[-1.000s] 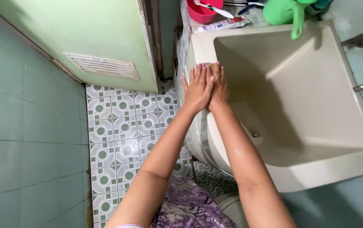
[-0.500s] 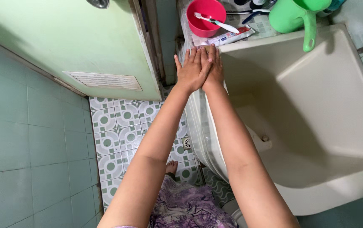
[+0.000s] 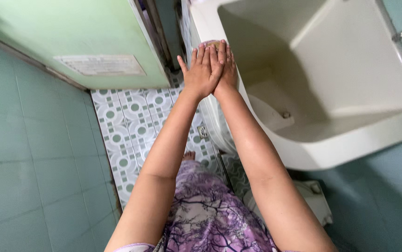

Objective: The person cleans the exterior of a white bathroom sink using a cloth and water from a green plastic jug. They repeatedly wipe the sink's sides and rim, occasionally dipping the cloth into the jug to wet it.

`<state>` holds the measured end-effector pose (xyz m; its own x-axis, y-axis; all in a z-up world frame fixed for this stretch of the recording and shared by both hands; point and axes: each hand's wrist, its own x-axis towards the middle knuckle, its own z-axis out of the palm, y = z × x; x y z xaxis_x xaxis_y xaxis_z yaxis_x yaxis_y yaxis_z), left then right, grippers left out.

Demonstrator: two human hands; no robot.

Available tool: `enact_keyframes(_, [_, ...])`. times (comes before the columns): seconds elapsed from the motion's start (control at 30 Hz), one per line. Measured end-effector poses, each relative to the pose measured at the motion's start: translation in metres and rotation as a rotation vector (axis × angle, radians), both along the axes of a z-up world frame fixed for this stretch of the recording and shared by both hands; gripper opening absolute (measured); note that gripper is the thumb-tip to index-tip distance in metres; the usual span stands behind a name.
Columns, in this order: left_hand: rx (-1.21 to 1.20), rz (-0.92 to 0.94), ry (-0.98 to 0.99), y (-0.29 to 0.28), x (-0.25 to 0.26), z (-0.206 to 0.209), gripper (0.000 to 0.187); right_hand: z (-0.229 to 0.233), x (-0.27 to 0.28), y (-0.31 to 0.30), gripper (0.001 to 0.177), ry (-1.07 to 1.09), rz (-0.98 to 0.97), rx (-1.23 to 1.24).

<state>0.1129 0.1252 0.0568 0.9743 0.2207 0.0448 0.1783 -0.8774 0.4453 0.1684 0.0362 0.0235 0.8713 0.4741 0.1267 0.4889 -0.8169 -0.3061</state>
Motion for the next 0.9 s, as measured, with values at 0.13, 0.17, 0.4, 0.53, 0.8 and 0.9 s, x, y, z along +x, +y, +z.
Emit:
enact_keyframes(0.13, [-0.017,-0.021,-0.037,-0.035,-0.049,0.001,0.080,-0.003,-0.050,-0.037,0.070,-0.027,0.004,0.009])
enact_keyframes(0.17, [-0.015,-0.023,-0.053,-0.044,-0.062,0.001,0.079,-0.005,-0.061,-0.044,0.070,-0.022,-0.001,0.000])
enact_keyframes(0.4, [0.096,-0.050,-0.100,-0.104,-0.124,-0.003,0.080,-0.025,-0.129,-0.109,0.067,-0.080,-0.021,0.031])
enact_keyframes(0.53, [0.147,-0.106,-0.201,-0.146,-0.158,-0.011,0.080,-0.041,-0.164,-0.159,0.063,-0.173,-0.053,0.123])
enact_keyframes(0.8, [0.174,-0.247,-0.274,-0.198,-0.195,-0.018,0.082,-0.057,-0.210,-0.212,0.053,-0.242,-0.266,0.123])
enact_keyframes(0.9, [0.130,-0.304,-0.256,-0.202,-0.200,-0.021,0.084,-0.055,-0.219,-0.217,0.053,-0.305,-0.314,0.121])
